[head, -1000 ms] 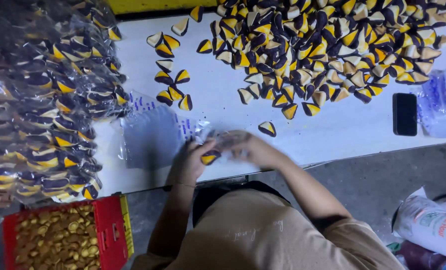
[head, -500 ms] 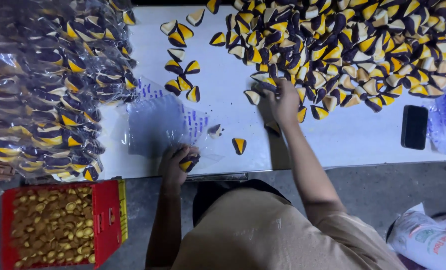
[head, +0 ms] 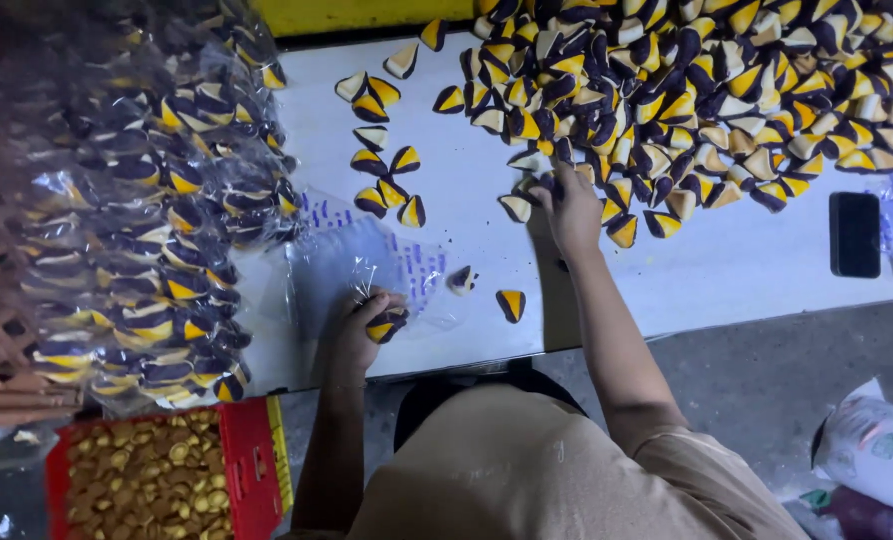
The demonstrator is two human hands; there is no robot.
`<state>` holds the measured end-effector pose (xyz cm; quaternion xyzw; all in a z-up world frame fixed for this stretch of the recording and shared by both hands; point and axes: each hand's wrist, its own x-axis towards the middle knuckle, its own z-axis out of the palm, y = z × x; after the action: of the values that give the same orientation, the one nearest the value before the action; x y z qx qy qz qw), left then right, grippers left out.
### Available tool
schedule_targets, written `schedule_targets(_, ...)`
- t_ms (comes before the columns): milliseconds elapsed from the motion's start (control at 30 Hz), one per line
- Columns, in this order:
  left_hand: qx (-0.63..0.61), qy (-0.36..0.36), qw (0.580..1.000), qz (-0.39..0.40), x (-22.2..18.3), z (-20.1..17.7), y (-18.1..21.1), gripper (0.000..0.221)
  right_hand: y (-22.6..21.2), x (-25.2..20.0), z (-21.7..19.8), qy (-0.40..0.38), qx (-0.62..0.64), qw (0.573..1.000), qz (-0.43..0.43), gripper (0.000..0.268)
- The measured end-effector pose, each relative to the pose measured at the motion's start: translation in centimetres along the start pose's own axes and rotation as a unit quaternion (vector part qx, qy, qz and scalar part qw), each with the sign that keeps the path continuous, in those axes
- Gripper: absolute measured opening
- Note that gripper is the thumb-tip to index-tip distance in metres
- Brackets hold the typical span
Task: The person is manually packing small, triangular, yellow and black cookies into clear plastic bags at a production table.
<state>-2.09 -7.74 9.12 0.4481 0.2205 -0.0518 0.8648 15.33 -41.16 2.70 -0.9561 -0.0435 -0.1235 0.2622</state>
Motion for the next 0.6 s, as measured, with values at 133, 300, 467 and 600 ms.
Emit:
schedule_targets(133,0.025,0.005,0.999,-0.020,0.6,0.5,1.7,0.015,0.3,-0.3,3.6,0.066,-0.025,0.997,0.032,0.061)
schedule_targets(300,0.031,0.023,0.998,-0.047,2.7,-0.6,2.4,0.019,-3.0,-1.3,-0.3,-0.028,0.093,0.995,0.001,0.049)
schedule_targets(467,0.033,0.042,0.997,-0.054,4.4,-1.7,1.6,0.021,-0.8,-1.5,0.6,-0.046,0.047,0.998,0.001,0.055)
schedule_targets(600,0.026,0.030,0.997,-0.065,6.2,-3.6,-1.4,0.018,-1.3,-1.0,1.3,-0.051,0.059,0.996,0.036,0.046)
